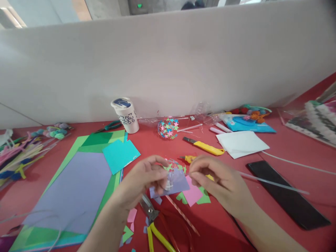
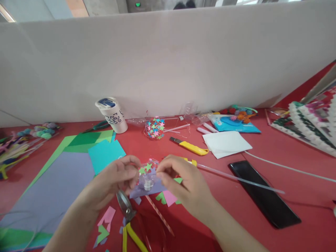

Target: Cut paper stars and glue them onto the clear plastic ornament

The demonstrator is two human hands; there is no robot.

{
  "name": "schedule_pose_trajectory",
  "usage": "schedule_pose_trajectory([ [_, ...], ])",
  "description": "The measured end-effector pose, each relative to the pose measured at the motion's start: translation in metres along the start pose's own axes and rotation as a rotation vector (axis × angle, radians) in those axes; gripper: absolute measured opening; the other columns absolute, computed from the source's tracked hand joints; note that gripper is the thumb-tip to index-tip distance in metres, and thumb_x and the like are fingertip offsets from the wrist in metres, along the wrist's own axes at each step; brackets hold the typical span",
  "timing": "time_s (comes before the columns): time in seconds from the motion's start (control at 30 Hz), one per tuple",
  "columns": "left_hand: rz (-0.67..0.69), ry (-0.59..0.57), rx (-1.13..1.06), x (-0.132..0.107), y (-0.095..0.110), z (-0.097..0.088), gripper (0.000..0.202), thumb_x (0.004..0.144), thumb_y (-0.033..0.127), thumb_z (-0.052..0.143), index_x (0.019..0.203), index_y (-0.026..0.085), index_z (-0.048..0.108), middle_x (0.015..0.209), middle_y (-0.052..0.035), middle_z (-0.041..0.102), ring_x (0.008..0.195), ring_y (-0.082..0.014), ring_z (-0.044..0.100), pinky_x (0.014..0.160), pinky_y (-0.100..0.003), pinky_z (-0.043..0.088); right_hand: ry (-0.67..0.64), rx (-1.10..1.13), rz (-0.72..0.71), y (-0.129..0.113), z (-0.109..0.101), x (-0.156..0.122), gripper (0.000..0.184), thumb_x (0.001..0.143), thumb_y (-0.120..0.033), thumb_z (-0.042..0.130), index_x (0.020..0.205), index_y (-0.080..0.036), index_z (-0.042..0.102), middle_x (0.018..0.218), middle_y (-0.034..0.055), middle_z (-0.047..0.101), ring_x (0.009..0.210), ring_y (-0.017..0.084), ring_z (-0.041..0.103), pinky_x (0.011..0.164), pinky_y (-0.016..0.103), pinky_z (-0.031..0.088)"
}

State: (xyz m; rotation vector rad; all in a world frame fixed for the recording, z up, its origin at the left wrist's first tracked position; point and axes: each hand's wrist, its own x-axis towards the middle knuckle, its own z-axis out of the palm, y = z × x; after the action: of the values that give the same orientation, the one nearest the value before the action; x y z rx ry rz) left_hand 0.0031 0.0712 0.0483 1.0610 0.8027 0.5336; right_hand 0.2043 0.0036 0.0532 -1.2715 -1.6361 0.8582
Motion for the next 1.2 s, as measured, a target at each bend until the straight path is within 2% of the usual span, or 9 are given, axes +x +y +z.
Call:
schedule_pose_trajectory([
  [0.1,0.130,0.343,0.530,0.010,-0.006,-0.031,0.012,0.070,0.017,0.055,0.081,0.020,0.053,0.058,0.0056,0.054,0.053,-0.0106,0.052,0.054,-0.022,0.040,-0.085,0.203,0.250,0.001,-0.002,0.002,0.012,0.090,-0.027,0.049,0.081,-0.021,0.052,0.068,-0.0018,0.058,0.051,0.011,0.053,0.046,0.020,0.043],
  [0.13,0.096,0.322,0.695,0.014,-0.011,-0.040,0.013,0.070,0.017,0.052,0.082,0.021,0.055,0.061,0.0051,0.055,0.056,-0.0117,0.053,0.055,-0.023,0.040,-0.148,0.232,0.284,0.000,-0.002,0.002,0.011,0.090,-0.026,0.048,0.080,-0.021,0.052,0.076,0.0000,0.060,0.051,0.010,0.053,0.047,0.020,0.043],
  [0.23,-0.013,0.149,0.753,0.026,-0.028,-0.053,0.013,0.063,0.015,0.054,0.073,0.020,0.060,0.060,0.0023,0.061,0.056,-0.0151,0.057,0.055,-0.025,0.042,-0.324,0.099,0.252,-0.003,0.003,-0.002,0.011,0.086,-0.017,0.049,0.075,-0.021,0.052,0.106,0.0024,0.061,0.063,0.009,0.056,0.056,0.021,0.045],
  [0.43,-0.023,0.018,0.753,0.031,-0.036,-0.035,0.015,0.068,0.022,0.059,0.083,0.018,0.061,0.080,-0.0013,0.064,0.074,-0.0180,0.060,0.067,-0.028,0.045,-0.562,-0.336,0.221,0.002,0.006,-0.012,0.012,0.084,-0.012,0.048,0.079,-0.023,0.049,0.087,-0.0032,0.061,0.073,0.014,0.054,0.062,0.024,0.038],
  [0.53,0.013,-0.052,0.720,0.030,-0.031,-0.026,0.014,0.070,0.023,0.060,0.083,0.019,0.060,0.090,-0.0020,0.064,0.088,-0.0182,0.059,0.078,-0.027,0.045,-0.606,-0.395,0.212,0.012,0.001,-0.011,0.014,0.081,-0.009,0.046,0.082,-0.022,0.049,0.088,-0.0012,0.058,0.074,0.015,0.053,0.063,0.025,0.039],
  [0.67,0.031,-0.130,0.675,0.027,-0.029,-0.019,0.007,0.072,0.021,0.060,0.078,0.019,0.059,0.088,-0.0003,0.062,0.089,-0.0164,0.058,0.081,-0.026,0.044,-0.704,-0.371,0.148,0.023,-0.007,-0.007,0.018,0.077,-0.004,0.047,0.083,-0.021,0.053,0.093,0.0012,0.060,0.082,0.017,0.056,0.073,0.027,0.043],
  [0.93,-0.024,-0.031,0.657,0.014,-0.020,-0.009,0.017,0.072,0.020,0.061,0.086,0.020,0.051,0.086,0.0023,0.058,0.064,-0.0103,0.051,0.060,-0.024,0.042,-0.854,-0.289,0.046,0.038,-0.018,0.002,0.022,0.073,0.001,0.056,0.084,-0.017,0.063,0.104,0.0042,0.060,0.098,0.017,0.057,0.084,0.024,0.042],
  [1.1,-0.018,-0.012,0.649,0.009,-0.022,0.001,0.022,0.070,0.016,0.059,0.090,0.022,0.050,0.088,0.0010,0.059,0.079,-0.0147,0.058,0.068,-0.027,0.045,-0.852,-0.313,0.076,0.042,-0.030,0.003,0.019,0.074,-0.001,0.055,0.082,-0.017,0.063,0.098,0.0039,0.060,0.091,0.018,0.058,0.078,0.025,0.044],
  [1.2,-0.038,0.016,0.630,0.008,-0.023,0.007,0.021,0.071,0.013,0.054,0.090,0.022,0.049,0.087,0.0013,0.060,0.075,-0.0140,0.059,0.067,-0.027,0.045,-0.829,-0.343,0.097,0.041,-0.044,0.000,0.019,0.075,-0.002,0.054,0.080,-0.018,0.063,0.089,0.0020,0.063,0.083,0.017,0.059,0.073,0.026,0.043],
])
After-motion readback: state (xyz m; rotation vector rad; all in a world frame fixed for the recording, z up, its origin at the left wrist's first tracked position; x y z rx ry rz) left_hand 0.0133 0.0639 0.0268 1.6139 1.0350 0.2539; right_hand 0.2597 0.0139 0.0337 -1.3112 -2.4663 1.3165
